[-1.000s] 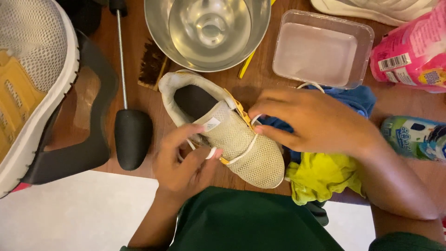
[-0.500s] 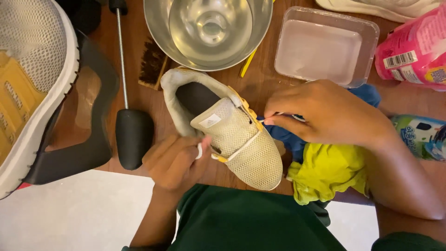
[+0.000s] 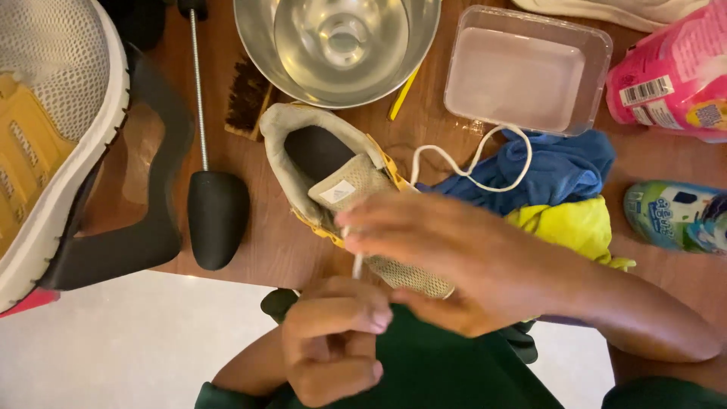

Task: The person laces a white and yellow sneaker by threading white shoelaces through the eyelets. They pull the laces tight and adjust them while holding the shoe on a wooden table. A blue cloth is briefly used to wipe the shoe's surface.

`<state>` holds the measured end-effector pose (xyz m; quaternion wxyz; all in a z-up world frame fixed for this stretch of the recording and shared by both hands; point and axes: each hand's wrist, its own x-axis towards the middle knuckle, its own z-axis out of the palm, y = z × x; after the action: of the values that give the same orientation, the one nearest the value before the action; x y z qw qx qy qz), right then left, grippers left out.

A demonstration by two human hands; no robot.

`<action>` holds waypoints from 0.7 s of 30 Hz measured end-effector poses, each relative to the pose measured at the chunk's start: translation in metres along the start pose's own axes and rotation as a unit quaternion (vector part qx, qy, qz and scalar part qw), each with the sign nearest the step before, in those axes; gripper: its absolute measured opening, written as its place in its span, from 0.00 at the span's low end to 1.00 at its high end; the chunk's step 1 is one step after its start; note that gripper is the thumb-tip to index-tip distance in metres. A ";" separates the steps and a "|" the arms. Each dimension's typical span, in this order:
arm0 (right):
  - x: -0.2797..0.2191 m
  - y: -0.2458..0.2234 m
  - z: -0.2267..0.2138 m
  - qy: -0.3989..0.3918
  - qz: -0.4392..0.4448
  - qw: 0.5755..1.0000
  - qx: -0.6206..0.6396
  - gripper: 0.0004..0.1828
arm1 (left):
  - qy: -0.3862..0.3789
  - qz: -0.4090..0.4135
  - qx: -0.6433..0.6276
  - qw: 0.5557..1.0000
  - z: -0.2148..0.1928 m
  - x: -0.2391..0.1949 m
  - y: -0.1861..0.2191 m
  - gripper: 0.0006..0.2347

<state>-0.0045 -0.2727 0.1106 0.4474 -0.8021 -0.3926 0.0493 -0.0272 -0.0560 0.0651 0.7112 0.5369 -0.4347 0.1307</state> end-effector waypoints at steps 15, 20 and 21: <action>0.005 -0.005 -0.027 0.108 0.100 0.989 0.028 0.07 | -0.010 -0.241 0.204 0.949 -0.028 0.025 0.017 0.09; -0.004 -0.010 -0.023 -0.011 0.299 0.953 -0.044 0.11 | 0.016 -0.266 -0.093 0.959 -0.027 0.003 0.021 0.07; -0.005 -0.011 -0.022 -0.111 0.350 0.928 -0.054 0.17 | 0.014 -0.215 -0.191 0.958 -0.024 0.006 0.019 0.09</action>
<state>-0.0045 -0.2882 0.1305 0.3110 -0.9009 -0.1359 0.2704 -0.0244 -0.0289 0.0808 0.8178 0.4698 -0.3159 -0.1033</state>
